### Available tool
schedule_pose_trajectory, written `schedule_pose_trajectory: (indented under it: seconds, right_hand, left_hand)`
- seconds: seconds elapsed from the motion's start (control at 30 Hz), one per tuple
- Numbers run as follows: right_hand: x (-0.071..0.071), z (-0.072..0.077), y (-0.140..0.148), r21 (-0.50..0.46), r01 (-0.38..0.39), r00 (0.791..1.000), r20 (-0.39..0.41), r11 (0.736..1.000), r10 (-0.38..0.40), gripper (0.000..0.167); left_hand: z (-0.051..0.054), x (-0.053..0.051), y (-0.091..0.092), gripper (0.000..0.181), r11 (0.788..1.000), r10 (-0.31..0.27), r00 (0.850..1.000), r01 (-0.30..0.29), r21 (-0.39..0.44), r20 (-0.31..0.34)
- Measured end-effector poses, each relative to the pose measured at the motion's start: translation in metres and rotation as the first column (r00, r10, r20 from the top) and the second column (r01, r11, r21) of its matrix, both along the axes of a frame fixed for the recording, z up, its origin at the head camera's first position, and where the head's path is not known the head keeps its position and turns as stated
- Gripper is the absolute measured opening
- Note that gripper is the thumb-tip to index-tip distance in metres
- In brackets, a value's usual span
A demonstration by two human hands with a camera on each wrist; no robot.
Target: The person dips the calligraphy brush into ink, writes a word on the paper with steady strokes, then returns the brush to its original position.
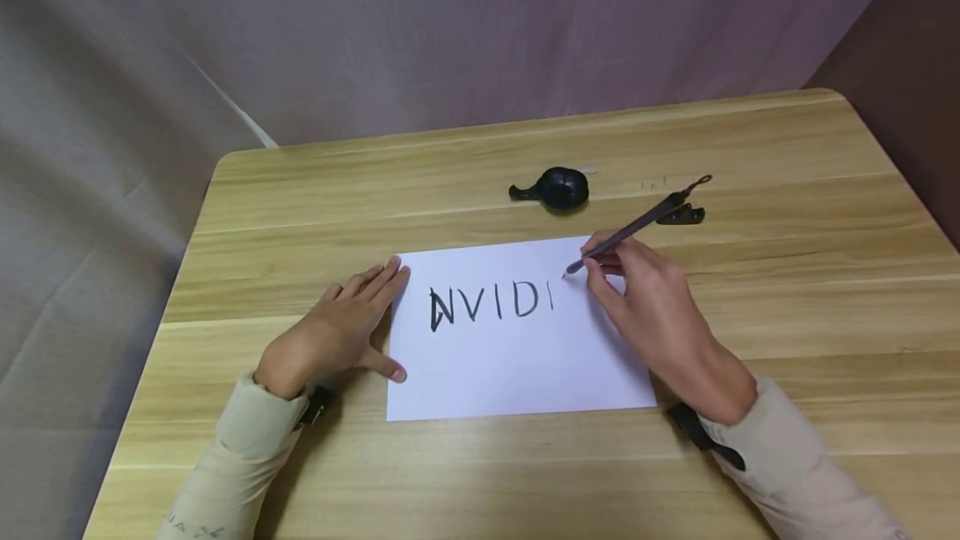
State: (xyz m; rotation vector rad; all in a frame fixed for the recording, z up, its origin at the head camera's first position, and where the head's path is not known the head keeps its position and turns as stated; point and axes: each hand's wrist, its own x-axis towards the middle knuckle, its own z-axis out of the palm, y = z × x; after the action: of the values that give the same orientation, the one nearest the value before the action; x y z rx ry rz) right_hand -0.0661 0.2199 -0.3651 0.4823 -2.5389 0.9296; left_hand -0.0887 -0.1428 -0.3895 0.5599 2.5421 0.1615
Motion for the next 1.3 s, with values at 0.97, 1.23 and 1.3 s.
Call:
schedule_pose_trajectory:
  seconds: [0.97, 1.23, 1.3]
  right_hand:
    - [0.027, 0.0, -0.004, 0.147, -0.087, 0.995, -0.03, 0.985, 0.093, 0.026]
    - [0.022, 0.007, 0.001, 0.104, -0.044, 0.998, -0.048, 0.994, 0.049, 0.028]
    - [0.018, 0.008, 0.002, 0.083, -0.039, 0.997, -0.056, 0.996, 0.044, 0.028]
  left_hand:
    - [0.001, -0.001, 0.0, 0.146, 1.0, 0.004, 1.0, -0.004, -0.008, 0.007]
    - [0.001, -0.001, 0.0, 0.146, 1.0, 0.002, 1.0, -0.002, -0.008, 0.013]
    - [0.001, 0.0, 0.0, 0.146, 1.0, 0.001, 1.0, -0.001, -0.007, 0.012]
